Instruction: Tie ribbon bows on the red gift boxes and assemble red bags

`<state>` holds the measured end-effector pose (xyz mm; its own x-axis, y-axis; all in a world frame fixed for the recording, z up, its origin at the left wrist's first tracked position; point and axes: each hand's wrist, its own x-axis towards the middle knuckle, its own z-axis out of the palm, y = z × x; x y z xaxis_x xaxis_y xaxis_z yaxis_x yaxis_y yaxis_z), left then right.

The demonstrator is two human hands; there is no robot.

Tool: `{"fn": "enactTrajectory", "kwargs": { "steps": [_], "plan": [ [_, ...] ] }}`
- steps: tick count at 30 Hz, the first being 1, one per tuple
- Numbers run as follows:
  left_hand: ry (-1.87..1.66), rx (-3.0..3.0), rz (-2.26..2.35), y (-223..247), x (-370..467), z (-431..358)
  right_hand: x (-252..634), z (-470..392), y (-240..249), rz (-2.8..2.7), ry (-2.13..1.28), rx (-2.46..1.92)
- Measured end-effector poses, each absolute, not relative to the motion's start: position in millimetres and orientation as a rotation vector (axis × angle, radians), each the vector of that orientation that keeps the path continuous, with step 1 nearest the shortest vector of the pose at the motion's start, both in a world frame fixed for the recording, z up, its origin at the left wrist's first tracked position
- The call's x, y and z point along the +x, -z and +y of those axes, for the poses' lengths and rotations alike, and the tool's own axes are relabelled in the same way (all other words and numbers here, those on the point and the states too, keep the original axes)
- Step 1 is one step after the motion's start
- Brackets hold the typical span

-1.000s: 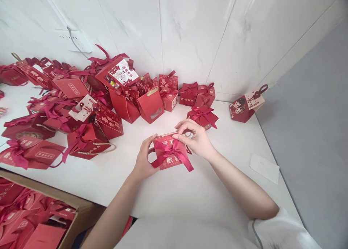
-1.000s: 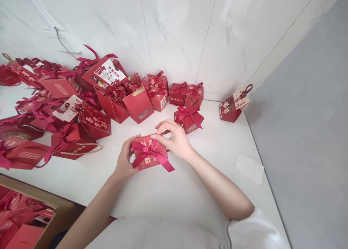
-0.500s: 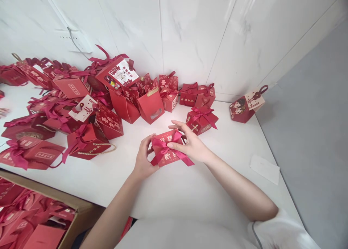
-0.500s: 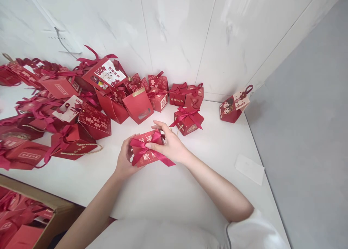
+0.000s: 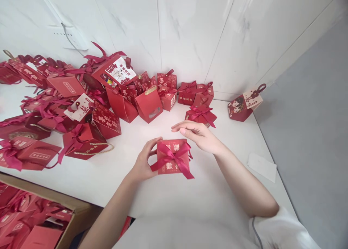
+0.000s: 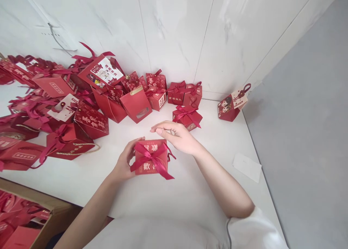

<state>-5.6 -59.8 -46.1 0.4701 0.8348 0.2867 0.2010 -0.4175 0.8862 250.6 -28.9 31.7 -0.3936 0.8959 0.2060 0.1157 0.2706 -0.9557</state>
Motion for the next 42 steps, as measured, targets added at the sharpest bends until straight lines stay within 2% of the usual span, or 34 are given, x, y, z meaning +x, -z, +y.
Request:
{"fn": "enactTrajectory", "kwargs": {
  "steps": [6,15,21,28,38,42],
  "plan": [
    [-0.715,1.881,0.653,30.1,3.7,-68.5,250.0,-35.1,-40.3,-1.894,-1.691,-0.706],
    [-0.731,1.879,0.682,33.4,5.6,-69.6,244.7,-41.2,-39.5,-2.036,-1.335,-0.733],
    [-0.794,1.9,0.77,32.2,-1.3,-65.0,254.0,-43.6,-46.9,-2.068,-0.845,-0.857],
    [-0.822,1.805,0.831,33.0,-5.0,-63.0,268.2,-38.1,-56.5,-2.373,-1.118,-0.47],
    [-0.768,1.807,0.814,32.3,-3.8,-63.3,263.8,-29.2,-39.1,-2.311,-1.203,-0.686],
    [-0.762,1.804,0.814,34.2,-4.9,-64.2,264.3,-29.0,-39.2,-2.1,-1.295,-0.732]
  ]
}}
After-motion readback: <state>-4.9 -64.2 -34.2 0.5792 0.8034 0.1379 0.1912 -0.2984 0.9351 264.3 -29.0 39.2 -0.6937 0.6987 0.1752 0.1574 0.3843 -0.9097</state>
